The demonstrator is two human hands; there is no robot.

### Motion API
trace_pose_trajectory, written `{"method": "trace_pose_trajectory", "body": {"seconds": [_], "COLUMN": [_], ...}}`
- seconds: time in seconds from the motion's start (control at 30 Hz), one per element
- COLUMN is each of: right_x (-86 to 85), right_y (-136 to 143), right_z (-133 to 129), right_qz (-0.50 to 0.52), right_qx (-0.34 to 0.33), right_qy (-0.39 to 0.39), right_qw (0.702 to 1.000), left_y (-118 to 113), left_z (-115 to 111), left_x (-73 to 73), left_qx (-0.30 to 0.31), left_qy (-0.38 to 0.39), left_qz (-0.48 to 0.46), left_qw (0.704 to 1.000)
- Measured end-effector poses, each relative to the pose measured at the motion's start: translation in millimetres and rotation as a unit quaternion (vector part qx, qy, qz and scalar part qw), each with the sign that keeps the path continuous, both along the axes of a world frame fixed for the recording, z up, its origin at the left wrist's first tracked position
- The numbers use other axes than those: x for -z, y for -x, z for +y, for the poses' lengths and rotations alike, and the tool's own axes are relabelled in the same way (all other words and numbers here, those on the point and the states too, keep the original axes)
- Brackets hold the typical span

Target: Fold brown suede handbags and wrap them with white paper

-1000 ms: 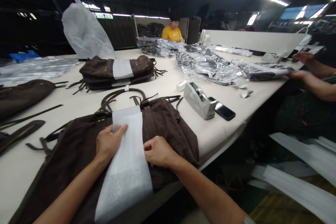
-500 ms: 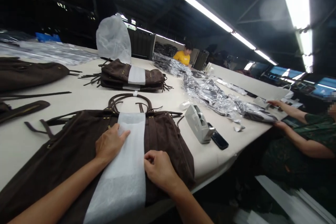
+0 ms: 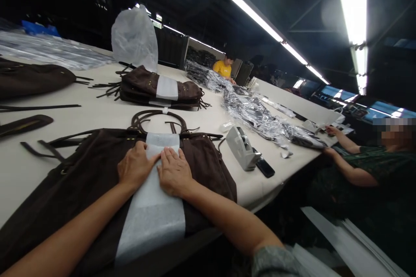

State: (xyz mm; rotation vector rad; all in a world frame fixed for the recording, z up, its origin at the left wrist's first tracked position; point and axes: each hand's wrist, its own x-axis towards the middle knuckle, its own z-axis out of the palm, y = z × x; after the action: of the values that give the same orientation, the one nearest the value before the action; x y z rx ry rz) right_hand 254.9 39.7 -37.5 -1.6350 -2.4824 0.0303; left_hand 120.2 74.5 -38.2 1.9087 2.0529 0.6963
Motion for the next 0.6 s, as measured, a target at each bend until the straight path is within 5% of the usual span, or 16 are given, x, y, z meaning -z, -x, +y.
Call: {"method": "trace_pose_trajectory", "body": {"seconds": [0.2,0.33,0.47,0.6], "right_x": [5.5,2.0,-1.8,-8.4], "right_y": [-1,-5,-10,-18], "right_z": [-5,-1,5,10], "right_qz": [0.006,-0.037,-0.075,-0.083], "right_qx": [0.027,0.012,0.013,0.01], "right_qy": [-0.028,-0.022,-0.015,0.0], "right_qw": [0.999,0.999,0.997,0.996], "left_y": [3,2,8,13], "left_z": [-20,-25,-22,-22], "left_x": [1.8,33.0,68.8,74.8], "left_qx": [0.112,0.225,0.268,0.3], "left_qy": [-0.09,-0.046,-0.041,-0.034], "left_qz": [-0.026,-0.055,-0.065,0.024], "left_qw": [0.989,0.972,0.96,0.953]}}
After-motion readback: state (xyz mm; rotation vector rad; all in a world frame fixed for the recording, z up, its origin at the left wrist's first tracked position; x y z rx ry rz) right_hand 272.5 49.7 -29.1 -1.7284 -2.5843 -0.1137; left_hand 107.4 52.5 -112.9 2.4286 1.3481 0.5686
